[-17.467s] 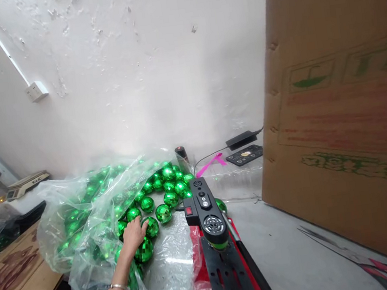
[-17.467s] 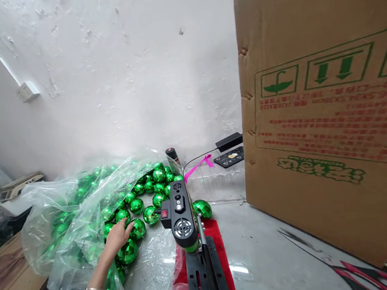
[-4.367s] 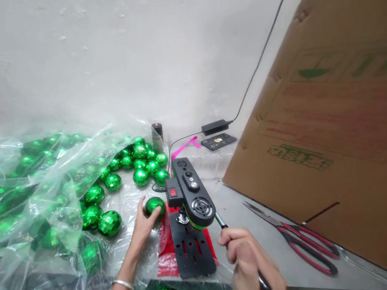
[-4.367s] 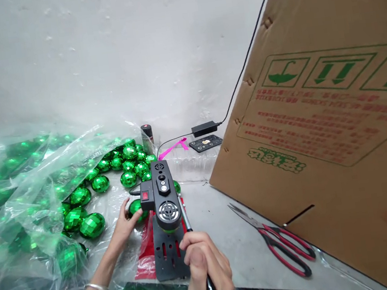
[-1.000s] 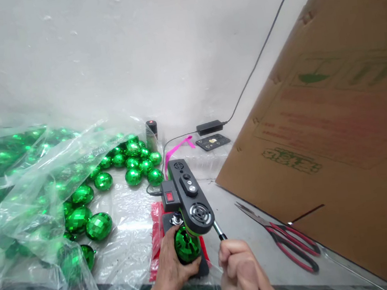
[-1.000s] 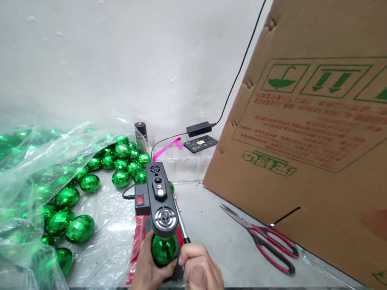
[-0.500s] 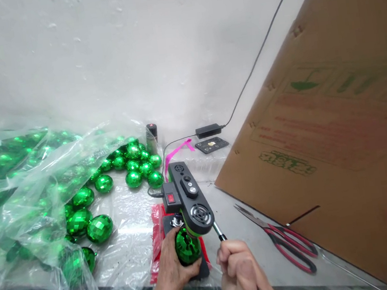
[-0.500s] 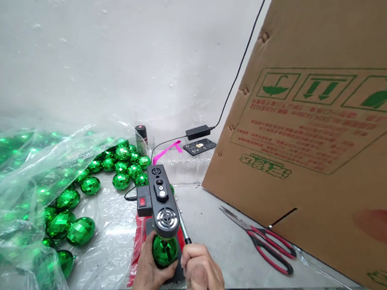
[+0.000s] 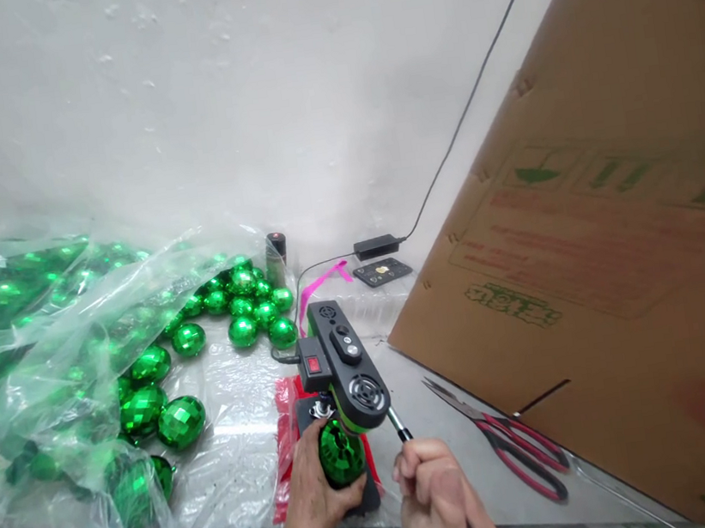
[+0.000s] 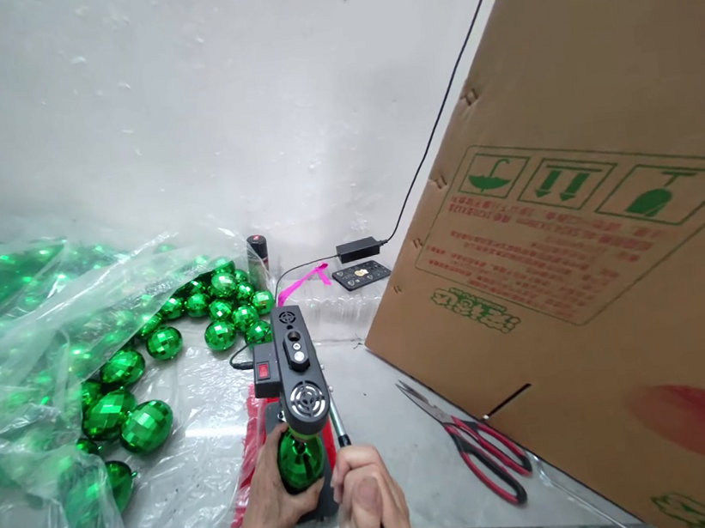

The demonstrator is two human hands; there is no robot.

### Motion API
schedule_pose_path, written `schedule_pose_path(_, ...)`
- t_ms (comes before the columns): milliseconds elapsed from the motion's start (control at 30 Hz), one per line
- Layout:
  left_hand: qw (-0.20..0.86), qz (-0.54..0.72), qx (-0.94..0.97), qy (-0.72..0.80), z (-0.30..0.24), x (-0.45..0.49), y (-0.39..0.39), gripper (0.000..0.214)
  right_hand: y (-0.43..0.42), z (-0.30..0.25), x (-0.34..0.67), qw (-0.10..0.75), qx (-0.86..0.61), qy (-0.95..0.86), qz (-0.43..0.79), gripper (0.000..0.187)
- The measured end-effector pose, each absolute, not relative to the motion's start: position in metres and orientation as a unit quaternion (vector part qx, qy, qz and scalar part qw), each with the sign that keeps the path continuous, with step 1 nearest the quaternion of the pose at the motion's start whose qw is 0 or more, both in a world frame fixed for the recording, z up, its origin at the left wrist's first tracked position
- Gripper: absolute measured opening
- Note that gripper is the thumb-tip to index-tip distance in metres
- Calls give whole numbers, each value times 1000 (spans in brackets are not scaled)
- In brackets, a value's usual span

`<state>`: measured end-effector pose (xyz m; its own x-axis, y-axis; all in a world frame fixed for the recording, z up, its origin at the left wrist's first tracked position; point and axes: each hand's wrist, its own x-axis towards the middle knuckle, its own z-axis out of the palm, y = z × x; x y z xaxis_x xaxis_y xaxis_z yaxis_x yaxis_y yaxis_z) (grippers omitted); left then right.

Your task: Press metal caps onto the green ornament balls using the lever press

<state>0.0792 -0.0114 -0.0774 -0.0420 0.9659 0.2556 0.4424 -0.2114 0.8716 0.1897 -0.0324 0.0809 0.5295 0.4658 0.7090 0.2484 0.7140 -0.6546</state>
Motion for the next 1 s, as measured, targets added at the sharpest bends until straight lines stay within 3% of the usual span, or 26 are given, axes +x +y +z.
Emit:
schedule_pose_path(833,261,471,632,557,-74,84,-11,80,-32,36,194,772,-326,-545,36,46)
schedule_pose_path(1000,290,467,620,559,-72,83,-10,80,-38,60,203,752,-353,-552,67,45)
